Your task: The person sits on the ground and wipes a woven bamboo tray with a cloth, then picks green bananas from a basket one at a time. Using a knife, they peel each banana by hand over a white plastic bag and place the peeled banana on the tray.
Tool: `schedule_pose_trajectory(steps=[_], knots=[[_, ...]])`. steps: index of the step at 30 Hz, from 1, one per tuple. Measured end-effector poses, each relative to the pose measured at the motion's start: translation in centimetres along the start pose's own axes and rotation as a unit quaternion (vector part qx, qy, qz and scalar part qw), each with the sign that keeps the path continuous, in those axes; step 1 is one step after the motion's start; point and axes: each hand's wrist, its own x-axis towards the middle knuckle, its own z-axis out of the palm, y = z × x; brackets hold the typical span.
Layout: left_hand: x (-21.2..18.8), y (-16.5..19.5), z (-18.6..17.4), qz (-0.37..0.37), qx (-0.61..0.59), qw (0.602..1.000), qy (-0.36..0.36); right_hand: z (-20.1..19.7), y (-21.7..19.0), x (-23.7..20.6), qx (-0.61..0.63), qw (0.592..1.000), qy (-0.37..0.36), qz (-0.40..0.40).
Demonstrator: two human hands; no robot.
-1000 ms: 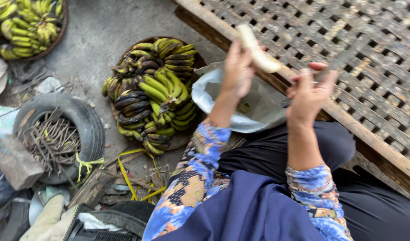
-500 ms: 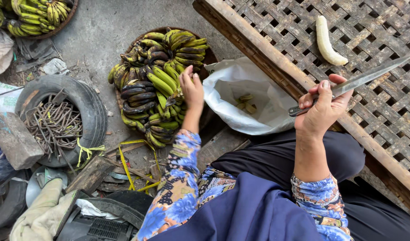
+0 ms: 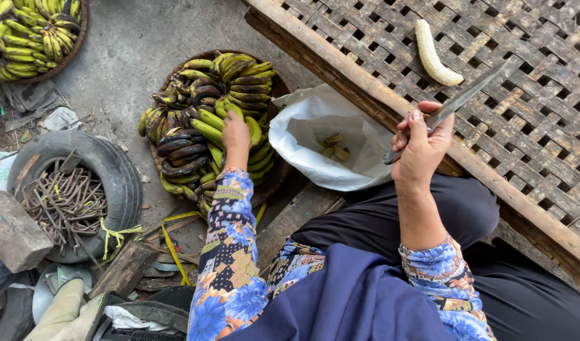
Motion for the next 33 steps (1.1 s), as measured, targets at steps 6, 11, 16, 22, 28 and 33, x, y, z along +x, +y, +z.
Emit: schedule_pose_trajectory(steps=[6,11,16,22,28,33], knots=[[-0.8,-4.6,-0.5,-0.060,-0.297,0.949,0.093,1.1,1.1,-0.8,-0.096,0.994,-0.044,0.029],[-4.1,-4.4,-1.7,-0.059,-0.736,0.675,0.008,2.3,3.3,-1.9,-0.319,0.929,-0.187,0.012],[-11.1,-0.5,-3.7,-0.006,-0.848,0.471,-0.245,3.1,4.0,-2.6,-0.346,0.872,-0.321,0.130],[-15.1,4.2,-3.3,-0.017,-0.848,0.351,-0.397,3.5,2.4,-2.0,-0.386,0.846,-0.339,0.146],[-15.3,3.4,-2.7,0.019,-0.820,0.371,-0.435,3.5,2.4,-2.1,-0.377,0.837,-0.379,0.114],[-15.3,3.2,-1.4,0.020,-0.776,0.490,-0.396,3.1,2.6,-2.1,-0.414,0.813,-0.400,0.083]])
